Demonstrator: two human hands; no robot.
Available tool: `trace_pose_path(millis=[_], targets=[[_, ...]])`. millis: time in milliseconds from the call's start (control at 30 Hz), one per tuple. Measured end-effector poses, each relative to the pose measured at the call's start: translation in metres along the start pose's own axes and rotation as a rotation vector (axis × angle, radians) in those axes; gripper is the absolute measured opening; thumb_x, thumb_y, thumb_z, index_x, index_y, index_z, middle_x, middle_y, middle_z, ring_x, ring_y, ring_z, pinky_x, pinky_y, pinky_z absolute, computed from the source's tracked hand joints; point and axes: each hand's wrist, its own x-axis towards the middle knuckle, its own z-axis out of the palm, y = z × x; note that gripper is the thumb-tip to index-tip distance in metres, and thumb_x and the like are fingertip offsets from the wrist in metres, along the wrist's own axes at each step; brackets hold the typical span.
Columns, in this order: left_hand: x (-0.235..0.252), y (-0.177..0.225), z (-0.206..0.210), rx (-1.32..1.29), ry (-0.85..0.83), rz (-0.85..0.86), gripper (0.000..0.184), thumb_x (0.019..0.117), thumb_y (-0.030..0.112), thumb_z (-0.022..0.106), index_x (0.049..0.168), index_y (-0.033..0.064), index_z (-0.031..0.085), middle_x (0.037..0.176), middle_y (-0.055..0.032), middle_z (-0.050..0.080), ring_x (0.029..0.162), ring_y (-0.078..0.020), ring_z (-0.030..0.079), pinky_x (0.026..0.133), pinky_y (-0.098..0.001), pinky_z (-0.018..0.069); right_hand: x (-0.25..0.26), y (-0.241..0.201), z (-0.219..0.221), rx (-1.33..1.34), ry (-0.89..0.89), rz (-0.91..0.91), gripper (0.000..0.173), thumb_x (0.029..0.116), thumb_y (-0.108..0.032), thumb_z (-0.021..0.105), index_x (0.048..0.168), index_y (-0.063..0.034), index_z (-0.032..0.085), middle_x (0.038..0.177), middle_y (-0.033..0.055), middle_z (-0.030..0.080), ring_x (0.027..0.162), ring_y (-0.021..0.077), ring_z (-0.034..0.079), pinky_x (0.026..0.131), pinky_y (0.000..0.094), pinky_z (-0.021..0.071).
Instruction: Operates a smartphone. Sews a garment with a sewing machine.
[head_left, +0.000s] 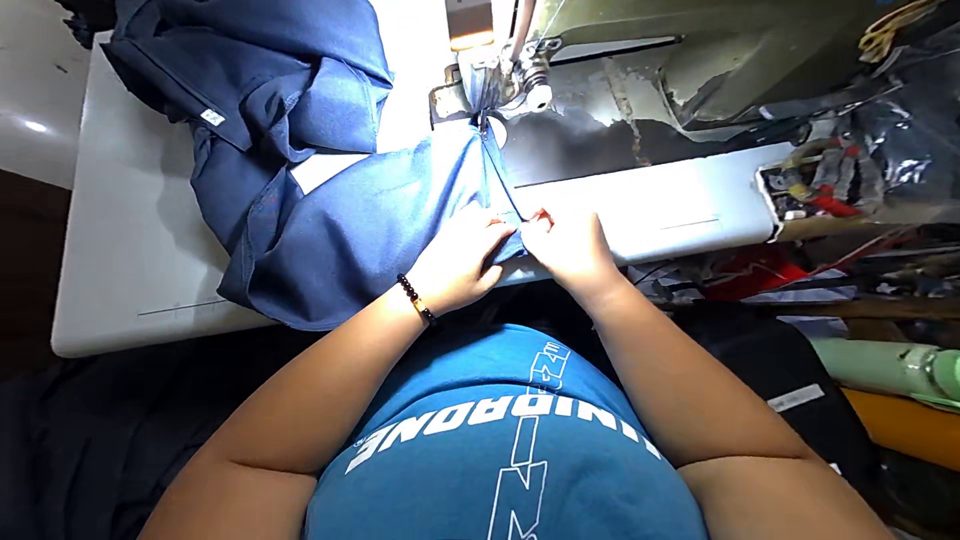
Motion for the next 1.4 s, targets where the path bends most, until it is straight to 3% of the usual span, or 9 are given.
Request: trace_pose_path(millis=[200, 533, 700, 900, 1133, 1267, 1400], targets=[[-0.009, 0.001, -0.001, -0.003, -0.012, -0.028, 0.047, 0.0872, 0.014, 0.059, 0.132, 0.0030, 0.067, 0.139, -0.0175, 0.062, 0.139, -0.0325, 0.051, 0.120, -0.0467, 0.0336, -0.007, -0.007, 0.011, -0.207, -0.010, -0.191, 0.013, 0.0939, -0.005, 0.058, 0.090, -0.0006, 0.070, 0.074, 0.0137, 0.066, 0.068, 0.0296, 0.068, 0.059, 0.0462, 0.0540], [-0.020, 0.000, -0.004, -0.027, -0.012, -0.053, 0.051, 0.0881, 0.014, 0.056, 0.137, 0.0028, 0.063, 0.145, -0.0149, 0.059, 0.142, -0.0305, 0.048, 0.121, -0.0441, 0.0329, -0.003, -0.006, 0.010, -0.072, -0.097, -0.203, 0.012, 0.0874, -0.005, 0.061, 0.090, 0.0005, 0.072, 0.075, 0.0125, 0.066, 0.067, 0.0250, 0.065, 0.060, 0.0418, 0.0524], [-0.019, 0.001, -0.005, -0.039, -0.015, -0.066, 0.045, 0.0876, 0.014, 0.056, 0.131, 0.0033, 0.067, 0.142, -0.0163, 0.061, 0.142, -0.0322, 0.048, 0.121, -0.0451, 0.0331, -0.003, -0.005, 0.010, -0.051, -0.107, -0.197, 0.013, 0.0888, -0.005, 0.061, 0.091, -0.0002, 0.073, 0.076, 0.0115, 0.067, 0.068, 0.0234, 0.065, 0.061, 0.0403, 0.0533], [-0.012, -0.008, -0.006, -0.023, -0.053, -0.049, 0.046, 0.0917, 0.019, 0.049, 0.132, 0.0043, 0.066, 0.144, -0.0164, 0.059, 0.142, -0.0333, 0.047, 0.118, -0.0514, 0.0315, 0.006, -0.007, 0.007, -0.104, -0.178, -0.178, 0.014, 0.0902, -0.006, 0.059, 0.089, 0.0003, 0.072, 0.076, 0.0128, 0.066, 0.071, 0.0264, 0.066, 0.062, 0.0433, 0.0524], [0.021, -0.048, -0.014, 0.035, -0.069, -0.018, 0.046, 0.0987, 0.023, 0.045, 0.138, 0.0058, 0.062, 0.147, -0.0136, 0.058, 0.144, -0.0323, 0.045, 0.118, -0.0534, 0.0297, 0.057, -0.014, 0.009, -0.200, -0.297, -0.077, 0.018, 0.0957, -0.007, 0.057, 0.096, 0.0019, 0.072, 0.091, 0.0178, 0.071, 0.091, 0.0339, 0.070, 0.079, 0.0527, 0.0540], [0.042, -0.071, -0.020, 0.089, -0.057, -0.039, 0.044, 0.1014, 0.026, 0.045, 0.137, 0.0052, 0.061, 0.146, -0.0159, 0.057, 0.144, -0.0335, 0.045, 0.117, -0.0539, 0.0311, 0.084, -0.018, 0.017, -0.259, -0.282, -0.046, 0.020, 0.0977, -0.007, 0.054, 0.098, 0.0024, 0.071, 0.097, 0.0199, 0.071, 0.098, 0.0358, 0.070, 0.084, 0.0526, 0.0536], [0.059, -0.074, -0.026, 0.173, -0.031, -0.124, 0.043, 0.1011, 0.033, 0.051, 0.132, 0.0077, 0.065, 0.144, -0.0176, 0.055, 0.141, -0.0369, 0.044, 0.112, -0.0567, 0.0339, 0.099, -0.015, 0.027, -0.295, -0.243, -0.010, 0.027, 0.1020, -0.010, 0.049, 0.110, 0.0014, 0.072, 0.112, 0.0196, 0.072, 0.110, 0.0347, 0.069, 0.094, 0.0512, 0.0526]])
